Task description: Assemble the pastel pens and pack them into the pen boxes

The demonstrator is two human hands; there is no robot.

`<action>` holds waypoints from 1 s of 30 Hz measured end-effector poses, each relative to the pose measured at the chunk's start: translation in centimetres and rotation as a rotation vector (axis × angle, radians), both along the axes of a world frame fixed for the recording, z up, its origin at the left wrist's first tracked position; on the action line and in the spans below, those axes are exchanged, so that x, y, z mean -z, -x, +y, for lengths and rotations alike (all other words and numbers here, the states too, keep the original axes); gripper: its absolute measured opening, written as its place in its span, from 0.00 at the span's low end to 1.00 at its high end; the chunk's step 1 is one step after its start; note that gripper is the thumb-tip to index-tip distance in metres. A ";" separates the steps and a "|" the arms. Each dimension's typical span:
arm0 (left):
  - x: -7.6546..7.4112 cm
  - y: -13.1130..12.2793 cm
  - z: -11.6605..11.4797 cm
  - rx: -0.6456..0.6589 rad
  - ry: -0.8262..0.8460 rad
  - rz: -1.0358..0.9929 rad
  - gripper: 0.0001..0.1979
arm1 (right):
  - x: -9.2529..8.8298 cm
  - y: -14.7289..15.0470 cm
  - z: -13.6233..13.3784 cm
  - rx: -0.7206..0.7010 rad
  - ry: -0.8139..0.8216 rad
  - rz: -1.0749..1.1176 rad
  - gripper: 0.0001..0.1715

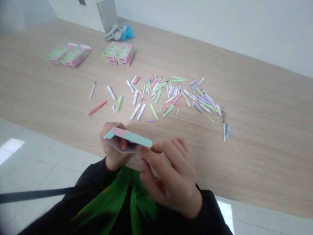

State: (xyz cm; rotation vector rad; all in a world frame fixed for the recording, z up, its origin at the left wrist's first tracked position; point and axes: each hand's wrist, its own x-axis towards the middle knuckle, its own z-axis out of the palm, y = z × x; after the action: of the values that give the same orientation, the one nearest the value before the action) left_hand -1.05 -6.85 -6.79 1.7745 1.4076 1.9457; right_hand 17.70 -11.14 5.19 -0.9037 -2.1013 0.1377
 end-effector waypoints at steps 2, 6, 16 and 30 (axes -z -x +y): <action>-0.3 -0.2 0.2 -0.025 -0.107 0.038 0.28 | -0.4 0.0 -0.1 -0.013 0.005 0.023 0.14; -0.1 -0.2 0.6 -0.020 -0.211 0.060 0.28 | -2.2 0.0 -0.8 -0.073 0.060 -0.077 0.16; -0.2 -0.4 0.9 0.002 -0.338 0.043 0.14 | -1.8 1.5 -1.5 -0.193 0.174 -0.134 0.19; -0.4 -0.3 0.8 -0.085 -0.255 0.062 0.13 | -3.4 1.4 -1.0 -0.095 0.258 -0.313 0.17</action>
State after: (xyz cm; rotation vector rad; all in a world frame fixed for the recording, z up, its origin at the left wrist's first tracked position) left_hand -0.79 -6.09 -6.43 1.9254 1.3233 2.2194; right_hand 16.27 -12.13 8.62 -1.0299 -2.4587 0.3419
